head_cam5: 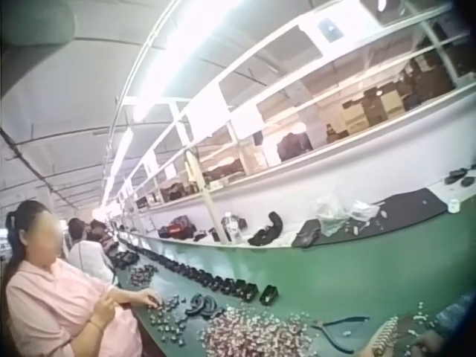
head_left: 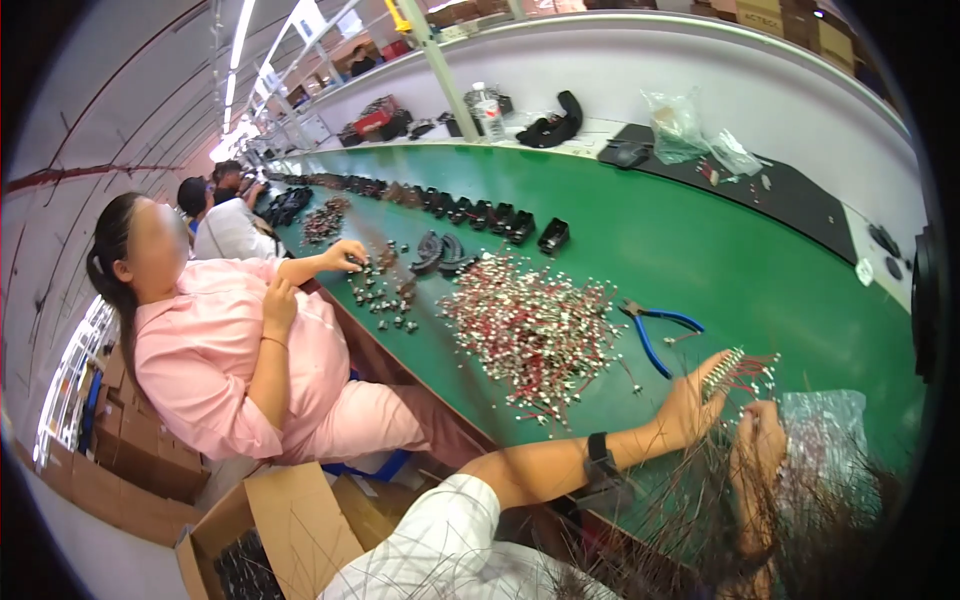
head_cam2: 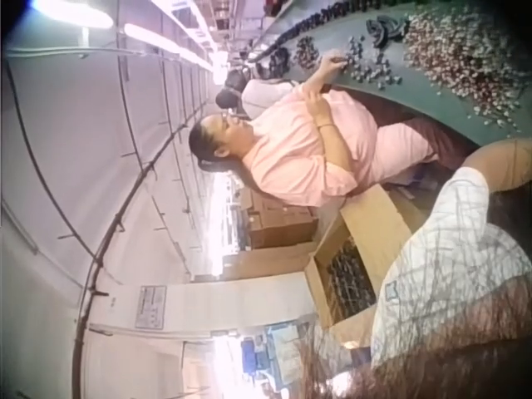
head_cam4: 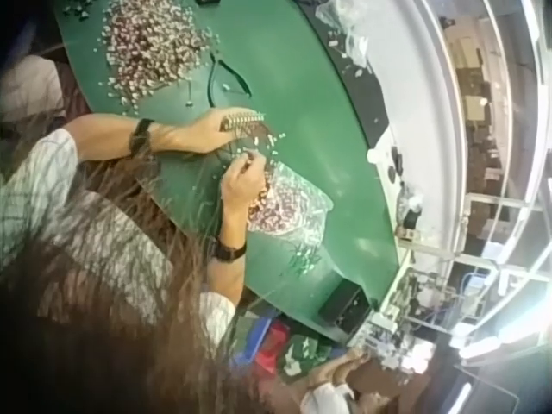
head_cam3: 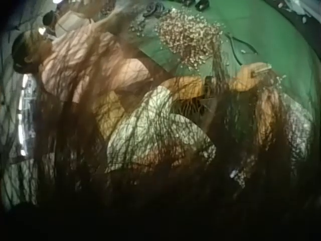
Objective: Assembling small red and green electronic components onto a mounting strip at a factory workbench.
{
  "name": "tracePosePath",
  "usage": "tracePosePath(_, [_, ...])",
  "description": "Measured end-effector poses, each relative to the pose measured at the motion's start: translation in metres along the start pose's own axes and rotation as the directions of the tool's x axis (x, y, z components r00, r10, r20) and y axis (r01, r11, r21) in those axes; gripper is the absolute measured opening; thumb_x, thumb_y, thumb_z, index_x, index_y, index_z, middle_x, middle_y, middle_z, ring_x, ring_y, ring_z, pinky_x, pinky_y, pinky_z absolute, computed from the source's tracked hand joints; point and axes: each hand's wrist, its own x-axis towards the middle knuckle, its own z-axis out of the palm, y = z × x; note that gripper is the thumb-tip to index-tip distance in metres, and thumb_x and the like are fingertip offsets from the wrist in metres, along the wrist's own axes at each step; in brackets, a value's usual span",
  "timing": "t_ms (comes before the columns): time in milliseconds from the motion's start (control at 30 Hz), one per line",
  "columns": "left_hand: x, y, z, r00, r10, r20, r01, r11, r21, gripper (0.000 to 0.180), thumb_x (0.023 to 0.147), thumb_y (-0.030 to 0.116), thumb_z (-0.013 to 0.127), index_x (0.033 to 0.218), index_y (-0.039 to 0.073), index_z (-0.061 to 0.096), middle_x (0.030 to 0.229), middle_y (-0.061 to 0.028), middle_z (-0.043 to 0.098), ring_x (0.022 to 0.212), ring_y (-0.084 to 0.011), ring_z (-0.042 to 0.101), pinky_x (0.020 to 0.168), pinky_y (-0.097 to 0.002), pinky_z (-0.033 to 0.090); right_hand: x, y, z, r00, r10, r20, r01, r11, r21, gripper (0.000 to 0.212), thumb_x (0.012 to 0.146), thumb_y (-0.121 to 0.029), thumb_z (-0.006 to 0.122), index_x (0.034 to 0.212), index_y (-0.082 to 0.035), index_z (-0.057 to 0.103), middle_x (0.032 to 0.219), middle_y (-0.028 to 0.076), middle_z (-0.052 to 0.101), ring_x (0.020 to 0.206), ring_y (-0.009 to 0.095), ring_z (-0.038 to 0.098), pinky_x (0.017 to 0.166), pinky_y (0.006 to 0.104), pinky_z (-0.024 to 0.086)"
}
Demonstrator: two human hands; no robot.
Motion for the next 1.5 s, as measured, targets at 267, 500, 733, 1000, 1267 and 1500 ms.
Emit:
tracePosePath(267, [-0.005,0.018,-0.013,0.997,-0.004,0.072,0.016,0.987,-0.159,0.051,0.094,-0.002,0.058,0.143,-0.007,0.043,0.128,-0.0137,0.063,0.115,-0.0159,0.061,0.099,-0.0307,0.049,0.008,-0.022,0.018,0.988,-0.119,-0.096,0.133,0.979,0.154,0.006,0.087,-0.005,0.066,0.092,-0.001,0.065,0.063,0.008,0.060,0.048,0.013,0.054,0.046,0.0288,0.040])
tracePosePath(500, [-0.005,0.028,0.006,0.985,-0.030,0.171,0.075,0.962,-0.263,0.052,0.096,-0.003,0.055,0.145,-0.010,0.038,0.123,-0.0132,0.064,0.111,-0.0153,0.062,0.097,-0.0291,0.051,0.003,-0.010,0.002,0.998,-0.022,-0.062,0.032,0.986,0.166,0.007,0.089,-0.006,0.065,0.094,-0.001,0.063,0.059,0.011,0.056,0.046,0.016,0.055,0.045,0.0311,0.042])
tracePosePath(733, [-0.009,0.023,0.000,0.978,0.069,0.196,-0.045,0.991,-0.124,0.048,0.096,-0.001,0.059,0.142,-0.005,0.045,0.128,-0.0128,0.063,0.116,-0.0159,0.060,0.100,-0.0302,0.049,0.006,-0.016,0.008,0.996,-0.053,-0.077,0.064,0.986,0.153,0.009,0.088,-0.006,0.068,0.091,-0.001,0.061,0.067,0.013,0.062,0.051,0.025,0.060,0.048,0.0352,0.046])
tracePosePath(1000, [-0.012,0.009,0.021,0.971,0.098,0.219,-0.086,0.994,-0.063,0.052,0.097,0.005,0.059,0.146,-0.003,0.044,0.136,-0.0147,0.059,0.123,-0.0167,0.055,0.106,-0.0333,0.044,-0.004,-0.002,0.000,0.979,-0.149,-0.135,0.163,0.982,0.100,0.009,0.088,-0.004,0.067,0.096,-0.001,0.064,0.079,0.014,0.068,0.060,0.025,0.064,0.056,0.0349,0.049])
tracePosePath(1267, [-0.011,0.022,-0.001,0.972,0.071,0.225,-0.064,0.997,-0.036,0.058,0.094,0.000,0.055,0.149,-0.002,0.038,0.135,-0.0164,0.061,0.120,-0.0166,0.057,0.103,-0.0314,0.045,0.004,-0.002,0.014,0.985,-0.150,-0.083,0.162,0.973,0.167,0.004,0.092,0.000,0.061,0.094,0.003,0.062,0.082,0.014,0.066,0.063,0.022,0.063,0.055,0.0316,0.048])
tracePosePath(1500, [-0.012,0.024,0.003,0.976,-0.002,0.217,0.039,0.986,-0.164,0.059,0.093,0.000,0.055,0.149,-0.003,0.038,0.139,-0.0183,0.058,0.124,-0.0181,0.056,0.106,-0.0322,0.043,0.002,0.003,0.014,0.984,-0.156,-0.087,0.167,0.976,0.137,0.005,0.093,-0.002,0.060,0.092,0.002,0.061,0.078,0.012,0.064,0.061,0.020,0.061,0.054,0.0320,0.047])
